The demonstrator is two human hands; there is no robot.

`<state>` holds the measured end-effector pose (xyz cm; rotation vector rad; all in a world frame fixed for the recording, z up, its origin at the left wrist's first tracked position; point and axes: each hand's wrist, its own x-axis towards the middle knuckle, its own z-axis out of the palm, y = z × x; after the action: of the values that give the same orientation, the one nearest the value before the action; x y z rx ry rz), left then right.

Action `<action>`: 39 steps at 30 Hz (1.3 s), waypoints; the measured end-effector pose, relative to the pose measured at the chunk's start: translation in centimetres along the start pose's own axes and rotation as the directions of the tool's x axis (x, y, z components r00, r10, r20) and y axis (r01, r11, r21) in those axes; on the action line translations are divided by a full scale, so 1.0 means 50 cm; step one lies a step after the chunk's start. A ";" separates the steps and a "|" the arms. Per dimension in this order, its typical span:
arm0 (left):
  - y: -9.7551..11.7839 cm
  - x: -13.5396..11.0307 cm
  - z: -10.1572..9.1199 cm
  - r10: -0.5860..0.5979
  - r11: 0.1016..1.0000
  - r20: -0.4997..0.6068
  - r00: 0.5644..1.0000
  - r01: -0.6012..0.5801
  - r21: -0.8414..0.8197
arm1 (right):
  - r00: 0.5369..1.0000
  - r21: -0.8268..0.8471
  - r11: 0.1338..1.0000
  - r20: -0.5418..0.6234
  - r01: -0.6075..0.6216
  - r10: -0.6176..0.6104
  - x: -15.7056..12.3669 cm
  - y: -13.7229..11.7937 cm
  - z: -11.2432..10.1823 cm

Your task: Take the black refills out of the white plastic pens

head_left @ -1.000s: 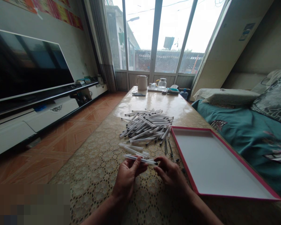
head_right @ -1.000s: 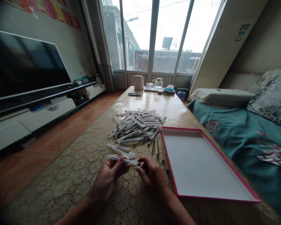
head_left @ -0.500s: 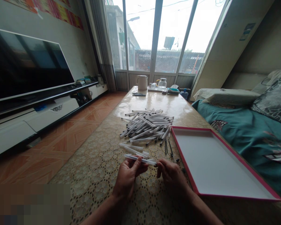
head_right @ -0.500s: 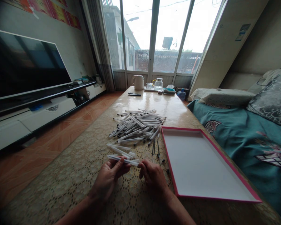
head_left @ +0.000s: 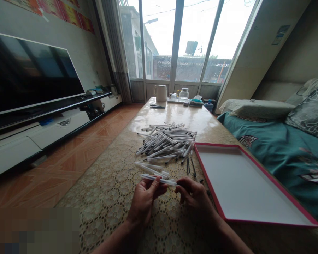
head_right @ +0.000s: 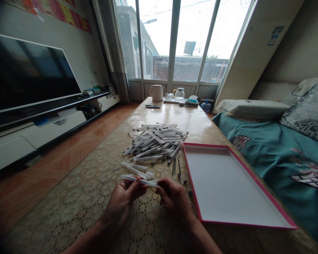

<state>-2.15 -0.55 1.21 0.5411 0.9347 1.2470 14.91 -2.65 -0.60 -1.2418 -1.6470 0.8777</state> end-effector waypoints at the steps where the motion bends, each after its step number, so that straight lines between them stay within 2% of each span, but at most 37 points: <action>1: 0.000 0.000 0.000 -0.002 1.000 -0.005 1.000 0.002 -0.001 | 1.000 -0.003 1.000 -0.009 0.002 -0.002 0.000 -0.001 0.000; 5: 0.004 -0.001 0.001 0.001 1.000 -0.014 1.000 -0.001 -0.001 | 0.999 -0.053 0.998 -0.044 0.018 -0.020 0.001 -0.008 -0.001; 8: 0.015 0.000 -0.002 0.045 0.999 -0.014 0.999 -0.045 0.001 | 0.990 -0.212 0.976 -0.113 0.060 -0.085 0.000 -0.019 -0.008; 11: 0.037 0.008 -0.013 0.137 0.989 -0.101 0.985 -0.142 -0.045 | 0.975 -0.361 0.929 -0.163 0.083 -0.151 -0.001 -0.033 -0.020; 15: 0.065 0.026 -0.037 0.243 0.952 -0.283 0.928 -0.284 -0.114 | 0.962 -0.546 0.832 -0.165 0.095 -0.218 -0.003 -0.059 -0.041; 18: 0.068 0.036 -0.047 0.267 0.952 -0.307 0.913 -0.300 -0.066 | 0.948 -0.719 0.695 -0.225 -0.005 -0.226 -0.004 -0.072 -0.056; 20: 0.062 0.038 -0.047 0.252 0.967 -0.248 0.935 -0.254 0.027 | 0.928 -0.817 0.556 -0.313 -0.153 -0.204 -0.004 -0.074 -0.063; 23: 0.051 0.038 -0.041 0.222 0.962 -0.143 0.964 -0.194 0.191 | 0.893 -0.874 0.346 -0.417 -0.342 -0.169 -0.002 -0.067 -0.070; 25: 0.048 0.037 -0.038 0.211 0.949 -0.124 0.970 -0.172 0.264 | 0.886 -0.875 0.272 -0.446 -0.401 -0.126 0.000 -0.060 -0.071; 29: 0.047 0.036 -0.036 0.189 0.937 -0.103 0.977 -0.148 0.317 | 0.889 -0.862 0.260 -0.457 -0.434 -0.033 0.002 -0.056 -0.078; 31: 0.046 0.036 -0.038 0.210 0.934 -0.111 0.971 -0.166 0.316 | 0.895 -0.871 0.253 -0.444 -0.421 -0.041 0.002 -0.060 -0.086; 34: 0.043 0.036 -0.039 0.284 0.918 -0.142 0.948 -0.226 0.325 | 0.910 -0.898 0.193 -0.412 -0.395 -0.049 -0.001 -0.065 -0.101; 37: 0.038 0.036 -0.039 0.362 0.890 -0.137 0.922 -0.298 0.345 | 0.919 -0.905 0.161 -0.383 -0.395 0.097 -0.004 -0.064 -0.113; 39: 0.036 0.036 -0.039 0.421 0.857 -0.116 0.900 -0.353 0.375 | 0.911 -0.904 0.181 -0.344 -0.387 0.230 -0.006 -0.061 -0.116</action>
<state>-4.70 1.36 1.02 0.9362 1.2661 1.5288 19.24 -3.51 4.26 -2.5172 -1.8580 -0.2405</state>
